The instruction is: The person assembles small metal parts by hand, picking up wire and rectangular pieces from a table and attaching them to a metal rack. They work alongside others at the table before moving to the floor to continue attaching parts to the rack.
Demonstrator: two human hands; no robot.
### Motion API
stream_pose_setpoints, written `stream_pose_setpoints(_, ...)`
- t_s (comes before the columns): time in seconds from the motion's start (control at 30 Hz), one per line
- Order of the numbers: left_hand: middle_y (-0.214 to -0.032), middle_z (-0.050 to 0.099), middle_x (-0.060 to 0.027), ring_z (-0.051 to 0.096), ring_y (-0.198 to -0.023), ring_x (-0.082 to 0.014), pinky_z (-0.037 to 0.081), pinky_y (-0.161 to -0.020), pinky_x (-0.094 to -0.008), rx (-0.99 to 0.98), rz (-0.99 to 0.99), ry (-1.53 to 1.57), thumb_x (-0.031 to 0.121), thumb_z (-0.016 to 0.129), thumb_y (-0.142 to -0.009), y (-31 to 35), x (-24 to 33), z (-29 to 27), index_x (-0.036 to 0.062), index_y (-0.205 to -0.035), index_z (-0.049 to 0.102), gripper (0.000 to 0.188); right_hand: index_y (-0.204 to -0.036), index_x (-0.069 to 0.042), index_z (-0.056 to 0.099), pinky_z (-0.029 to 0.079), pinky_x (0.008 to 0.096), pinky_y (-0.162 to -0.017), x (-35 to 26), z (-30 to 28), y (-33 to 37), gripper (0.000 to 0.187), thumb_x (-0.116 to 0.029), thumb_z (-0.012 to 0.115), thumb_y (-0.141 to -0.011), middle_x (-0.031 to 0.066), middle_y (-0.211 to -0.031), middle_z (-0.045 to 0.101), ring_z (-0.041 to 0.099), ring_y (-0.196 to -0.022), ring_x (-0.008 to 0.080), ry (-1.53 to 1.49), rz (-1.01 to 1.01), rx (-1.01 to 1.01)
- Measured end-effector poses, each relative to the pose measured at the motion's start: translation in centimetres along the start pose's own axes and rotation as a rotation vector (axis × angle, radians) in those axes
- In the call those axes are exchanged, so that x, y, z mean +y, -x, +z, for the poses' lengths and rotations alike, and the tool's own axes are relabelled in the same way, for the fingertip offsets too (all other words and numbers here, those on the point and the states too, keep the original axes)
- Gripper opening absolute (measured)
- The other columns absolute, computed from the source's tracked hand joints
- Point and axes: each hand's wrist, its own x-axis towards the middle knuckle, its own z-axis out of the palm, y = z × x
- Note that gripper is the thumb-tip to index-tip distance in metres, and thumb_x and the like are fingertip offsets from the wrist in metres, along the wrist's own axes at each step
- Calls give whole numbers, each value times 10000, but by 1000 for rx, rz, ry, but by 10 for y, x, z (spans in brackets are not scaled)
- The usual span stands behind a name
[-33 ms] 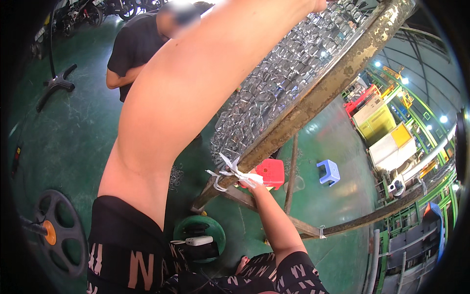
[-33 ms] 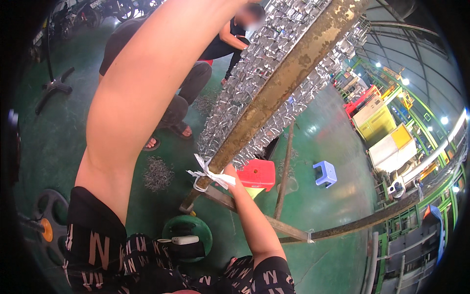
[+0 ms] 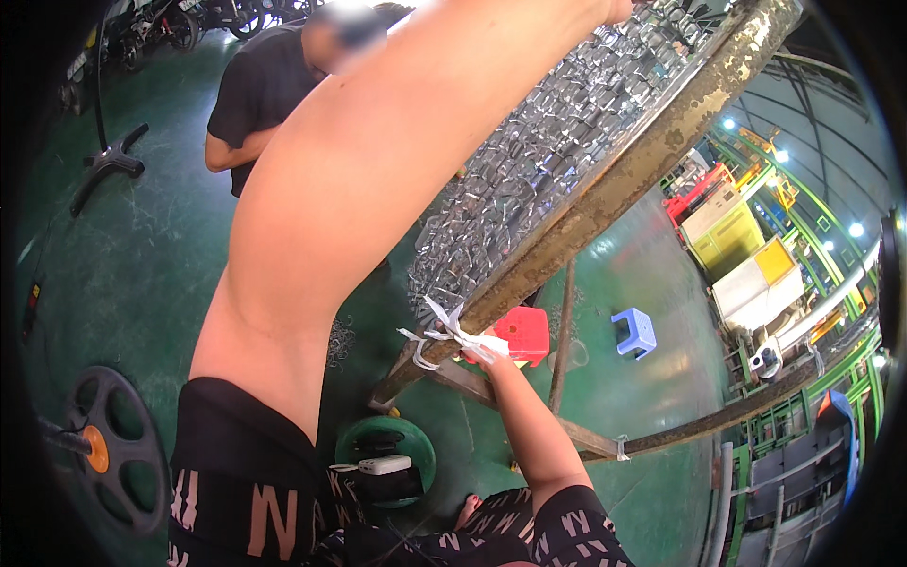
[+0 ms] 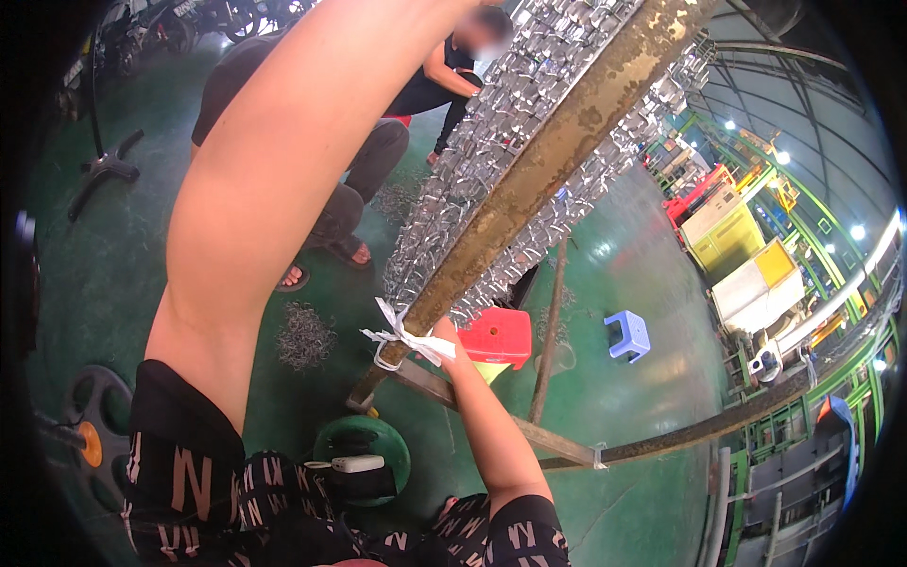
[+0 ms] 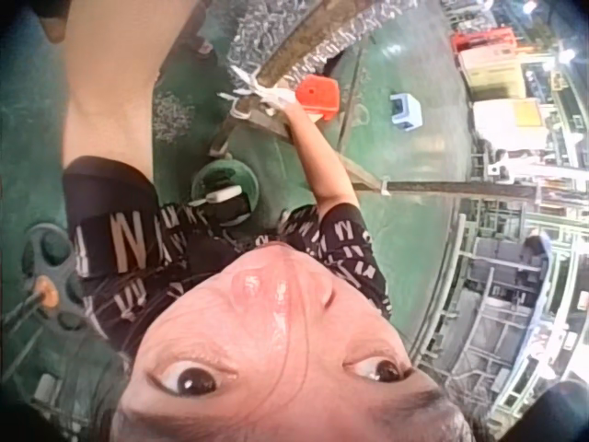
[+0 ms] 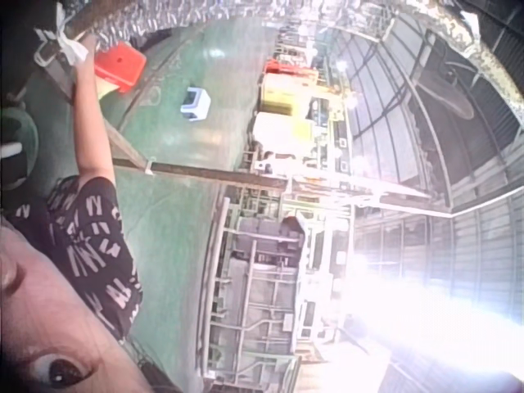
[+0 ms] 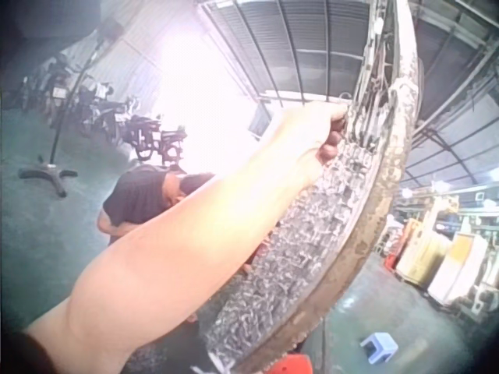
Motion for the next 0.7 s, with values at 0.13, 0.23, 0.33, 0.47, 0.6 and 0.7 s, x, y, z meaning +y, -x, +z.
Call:
stream_pose_setpoints(0.13,-633,551,-14,413,-471,-81,310,-398,-214,80,-59,-70,125,618,-852,24,-7,-19,33,-758,617,131,-1082,-34,578,521,323,-664,18,-11,-7,244,-128,619,-861,76,-980,637,617,-824,173,21,-386,-102)
stream_pose_setpoints(0.23,-674,591,-32,455,-492,-112,369,-438,-245,213,-91,-338,127,618,-854,90,-17,-50,5,-836,638,125,-1045,-24,597,521,322,-719,22,-15,-14,189,-124,587,-885,77,-971,636,615,-849,172,-94,-292,-162)
stream_pose_setpoints(0.33,-795,653,-21,571,-627,-105,552,-661,-282,217,98,-718,173,672,-839,157,-47,-110,26,-904,700,163,-1089,-7,614,509,316,-764,37,-24,-22,240,-156,573,-905,87,-963,651,614,-836,166,422,-387,-16)
stream_pose_setpoints(0.47,-764,653,-13,552,-709,-45,451,-650,-215,352,-79,-837,114,705,-827,261,-88,-176,-24,-850,679,142,-1093,-48,666,476,302,-748,32,-15,-28,332,-236,706,-823,55,-901,662,599,-825,149,600,-289,207)
stream_pose_setpoints(0.6,-763,628,-26,541,-674,-63,427,-611,-226,508,-269,-842,74,695,-807,349,-141,-226,-2,-815,674,80,-1157,-8,638,344,219,-414,12,10,-23,319,-114,654,-857,-15,-563,557,464,-454,37,422,-281,205)
stream_pose_setpoints(0.7,-775,609,-43,555,-645,-101,437,-606,-250,521,-354,-907,69,695,-791,394,-169,-238,4,-814,670,72,-1228,-2,589,370,219,-443,-2,13,-29,392,-119,643,-858,-10,-588,559,481,-476,43,515,-274,81)
